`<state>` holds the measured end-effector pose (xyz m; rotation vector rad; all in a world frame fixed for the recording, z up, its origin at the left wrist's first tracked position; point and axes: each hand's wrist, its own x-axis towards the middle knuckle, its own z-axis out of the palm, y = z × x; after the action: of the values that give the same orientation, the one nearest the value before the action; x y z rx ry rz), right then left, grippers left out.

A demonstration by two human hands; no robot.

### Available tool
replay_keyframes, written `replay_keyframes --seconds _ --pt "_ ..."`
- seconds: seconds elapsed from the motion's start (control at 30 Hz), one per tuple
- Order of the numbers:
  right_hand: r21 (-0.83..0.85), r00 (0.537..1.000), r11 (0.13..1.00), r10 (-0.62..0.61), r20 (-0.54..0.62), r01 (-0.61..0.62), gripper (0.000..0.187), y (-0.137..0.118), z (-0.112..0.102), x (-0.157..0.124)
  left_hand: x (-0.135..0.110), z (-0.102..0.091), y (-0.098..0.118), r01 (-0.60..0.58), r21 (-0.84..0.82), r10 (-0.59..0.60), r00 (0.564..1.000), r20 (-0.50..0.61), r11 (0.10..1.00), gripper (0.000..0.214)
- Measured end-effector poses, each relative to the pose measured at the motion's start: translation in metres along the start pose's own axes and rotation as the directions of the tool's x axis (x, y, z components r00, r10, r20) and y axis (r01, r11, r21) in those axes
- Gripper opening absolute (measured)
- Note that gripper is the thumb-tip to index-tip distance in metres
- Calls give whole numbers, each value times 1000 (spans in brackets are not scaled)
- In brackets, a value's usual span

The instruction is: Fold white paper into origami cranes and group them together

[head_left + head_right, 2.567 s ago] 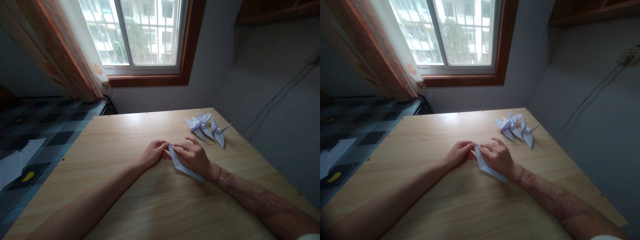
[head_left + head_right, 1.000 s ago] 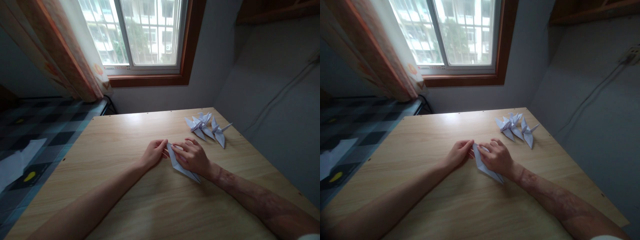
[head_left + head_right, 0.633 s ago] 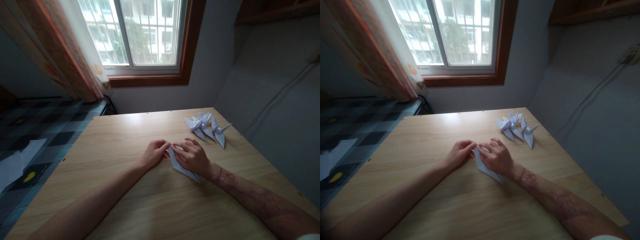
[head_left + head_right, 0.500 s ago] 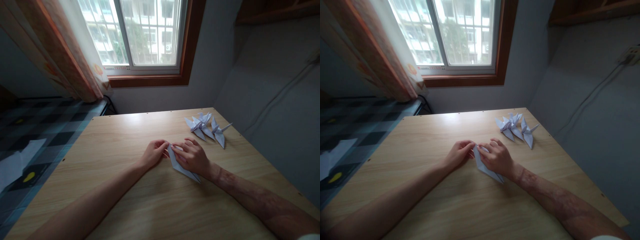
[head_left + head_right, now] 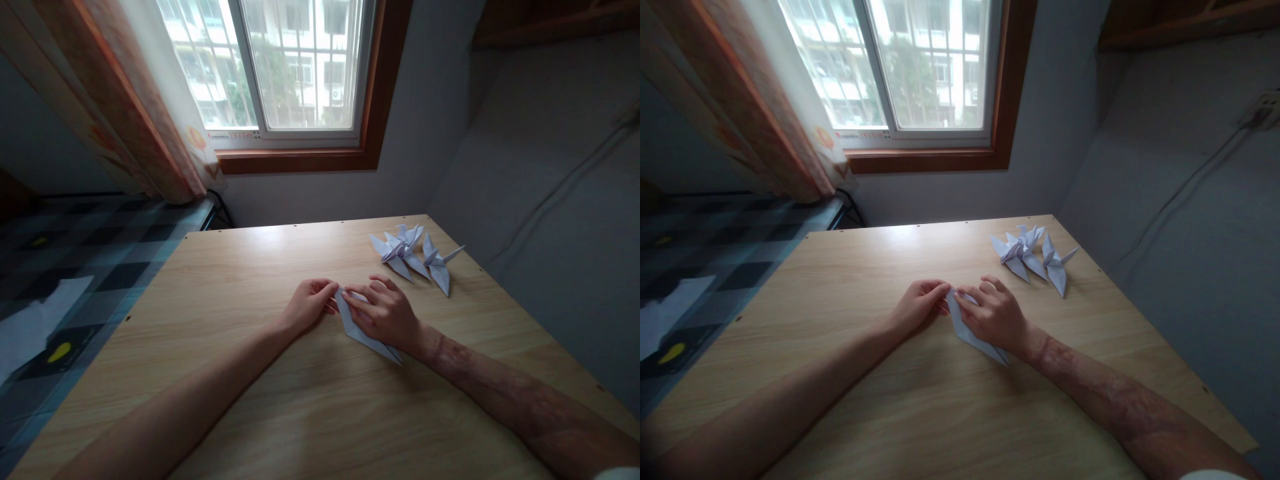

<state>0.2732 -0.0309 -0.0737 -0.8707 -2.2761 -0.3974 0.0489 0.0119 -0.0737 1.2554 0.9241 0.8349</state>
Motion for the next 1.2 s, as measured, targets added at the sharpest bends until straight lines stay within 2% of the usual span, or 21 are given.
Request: replay_keyframes --seconds 0.17,0.3,0.47,0.6,0.7,0.77,0.83,0.9,1.03,1.1,1.2 --pt "9 1000 1000 3 -3 -3 38 2 2 -2 3 -3 -4 16 -52 -14 999 29 999 48" --pt "39 1000 999 26 -9 -26 43 2 2 -2 6 -3 -6 15 -77 -12 999 35 997 57" --pt "82 999 996 34 0 -34 47 1 1 -2 5 -2 -4 -3 -62 5 999 38 998 60" --pt "160 998 985 58 -5 -56 37 4 1 -1 0 -1 1 -47 2 47 999 14 999 54" --pt "294 990 947 142 -11 -133 23 9 2 0 -2 -1 5 -52 -7 52 999 -2 999 57" --pt "408 970 883 244 18 -230 17 12 3 0 -2 -2 6 -66 -15 65 998 -22 998 57" --pt "510 930 788 359 77 -346 28 16 5 -1 -3 -2 7 -87 -14 87 995 -50 996 57" --pt "582 877 670 443 184 -460 32 19 7 -2 -3 -2 7 -108 -7 107 991 -74 994 57" --pt "666 787 440 468 402 -602 35 24 15 -4 -4 -2 6 -145 4 144 985 -95 989 55" --pt "696 766 362 472 436 -620 37 25 18 -4 -5 -1 6 -151 4 151 983 -108 988 55" --pt "716 748 299 481 458 -631 36 25 19 -4 -6 0 7 -145 -1 144 981 -131 989 53"
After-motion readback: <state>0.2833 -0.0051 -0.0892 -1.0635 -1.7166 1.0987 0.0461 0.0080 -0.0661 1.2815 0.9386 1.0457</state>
